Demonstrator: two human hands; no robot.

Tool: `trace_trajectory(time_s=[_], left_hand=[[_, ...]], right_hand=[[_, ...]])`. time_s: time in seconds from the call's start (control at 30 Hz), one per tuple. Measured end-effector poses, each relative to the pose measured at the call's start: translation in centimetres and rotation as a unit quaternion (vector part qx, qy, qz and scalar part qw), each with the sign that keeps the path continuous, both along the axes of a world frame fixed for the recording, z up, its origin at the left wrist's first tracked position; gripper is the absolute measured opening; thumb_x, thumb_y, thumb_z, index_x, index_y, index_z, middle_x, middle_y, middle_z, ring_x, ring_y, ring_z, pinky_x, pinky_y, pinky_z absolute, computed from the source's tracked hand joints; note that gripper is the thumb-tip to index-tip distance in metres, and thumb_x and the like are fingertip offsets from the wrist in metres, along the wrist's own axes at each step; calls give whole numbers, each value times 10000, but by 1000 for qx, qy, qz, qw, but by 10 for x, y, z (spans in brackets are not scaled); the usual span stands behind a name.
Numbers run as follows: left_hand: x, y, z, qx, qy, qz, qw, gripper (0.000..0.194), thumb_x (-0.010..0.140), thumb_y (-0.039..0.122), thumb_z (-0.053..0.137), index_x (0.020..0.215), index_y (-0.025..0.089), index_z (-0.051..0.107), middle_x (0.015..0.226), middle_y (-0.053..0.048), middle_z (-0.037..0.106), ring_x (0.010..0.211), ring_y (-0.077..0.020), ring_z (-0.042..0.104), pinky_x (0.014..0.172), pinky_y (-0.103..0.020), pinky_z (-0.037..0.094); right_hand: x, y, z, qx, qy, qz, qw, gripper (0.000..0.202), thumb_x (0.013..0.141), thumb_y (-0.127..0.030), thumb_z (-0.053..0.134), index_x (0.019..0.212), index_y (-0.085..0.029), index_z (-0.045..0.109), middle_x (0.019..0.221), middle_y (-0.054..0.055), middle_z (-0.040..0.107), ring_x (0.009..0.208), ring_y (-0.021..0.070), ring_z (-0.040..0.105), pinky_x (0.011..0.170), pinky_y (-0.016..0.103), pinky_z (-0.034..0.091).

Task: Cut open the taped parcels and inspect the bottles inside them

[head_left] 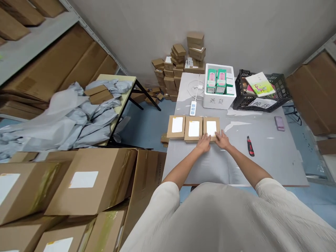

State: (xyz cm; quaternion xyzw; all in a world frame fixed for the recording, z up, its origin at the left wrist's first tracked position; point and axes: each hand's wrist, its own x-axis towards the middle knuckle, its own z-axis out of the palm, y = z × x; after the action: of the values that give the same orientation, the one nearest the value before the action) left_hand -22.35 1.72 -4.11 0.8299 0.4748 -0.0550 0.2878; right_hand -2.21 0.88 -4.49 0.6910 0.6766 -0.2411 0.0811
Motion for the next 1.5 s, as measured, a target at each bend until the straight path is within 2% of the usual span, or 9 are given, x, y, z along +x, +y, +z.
trace_trajectory(time_s=[0.1, 0.23, 0.67, 0.77, 0.9, 1.03, 1.23, 1.37, 1.5], left_hand=[[11, -1, -3, -7, 2, -3, 1000, 994, 865, 311, 657, 1744, 168, 216, 1820, -175, 236, 1706, -388, 132, 1380, -568, 134], [28, -4, 0, -17, -5, -13, 1000, 984, 860, 337, 671, 1734, 148, 260, 1825, -167, 226, 1704, -385, 146, 1384, -523, 165], [125, -57, 3, 0, 3, -49, 999, 920, 871, 346, 697, 1692, 137, 338, 1808, -214, 245, 1696, -374, 185, 1369, -501, 181], [146, -72, 6, 10, 3, -21, 1000, 855, 901, 302, 662, 1680, 128, 354, 1785, -225, 298, 1677, -372, 247, 1357, -501, 216], [162, -91, 7, 44, -7, 41, 998, 693, 966, 202, 532, 1644, 132, 407, 1718, -217, 428, 1576, -347, 428, 1266, -490, 370], [169, -97, 5, 38, 10, 63, 997, 670, 973, 190, 519, 1634, 137, 422, 1718, -216, 431, 1525, -354, 478, 1203, -491, 424], [153, -85, -2, 38, 38, 86, 995, 687, 1012, 324, 544, 1658, 137, 404, 1761, -233, 338, 1600, -400, 357, 1274, -543, 318], [128, -65, -4, 13, 31, 97, 995, 736, 1023, 370, 512, 1710, 176, 331, 1807, -197, 252, 1663, -406, 226, 1336, -589, 173], [114, -36, -3, -17, 21, 111, 993, 776, 1033, 433, 452, 1745, 197, 254, 1818, -177, 239, 1690, -403, 142, 1337, -625, 101]], right_hand=[[3, -8, -9, -33, 38, -40, 998, 804, 1081, -524, 433, 1782, -290, 118, 1793, 158, 291, 1561, 345, 448, 1213, 502, 431], [22, -19, -18, 7, 98, -47, 994, 842, 1075, -453, 425, 1785, -227, 34, 1720, 146, 421, 1550, 270, 462, 1244, 429, 423], [136, -70, -23, 32, 152, -56, 986, 818, 1047, -375, 465, 1779, -217, 135, 1687, 153, 471, 1537, 290, 491, 1258, 461, 427], [161, -75, -26, 31, 163, -41, 985, 779, 1048, -385, 456, 1762, -200, 205, 1712, 149, 432, 1555, 271, 465, 1286, 439, 400], [176, -78, -34, 57, 179, -37, 981, 745, 1030, -391, 488, 1723, -184, 314, 1698, 159, 418, 1558, 287, 445, 1306, 446, 373], [172, -79, -41, 96, 210, -45, 972, 696, 992, -324, 523, 1668, -194, 421, 1598, 170, 499, 1495, 314, 501, 1280, 480, 402], [143, -88, -34, 77, 182, -68, 978, 557, 1028, -288, 499, 1579, -217, 538, 1442, 162, 619, 1239, 297, 673, 1122, 430, 526], [120, -87, -26, 61, 222, -10, 973, 473, 1005, -250, 540, 1468, -249, 640, 1330, 109, 720, 1179, 271, 684, 1035, 374, 549], [118, -61, -18, 105, 263, 2, 959, 346, 1002, -231, 509, 1228, -259, 768, 1246, 83, 753, 1162, 266, 671, 1073, 401, 532]])
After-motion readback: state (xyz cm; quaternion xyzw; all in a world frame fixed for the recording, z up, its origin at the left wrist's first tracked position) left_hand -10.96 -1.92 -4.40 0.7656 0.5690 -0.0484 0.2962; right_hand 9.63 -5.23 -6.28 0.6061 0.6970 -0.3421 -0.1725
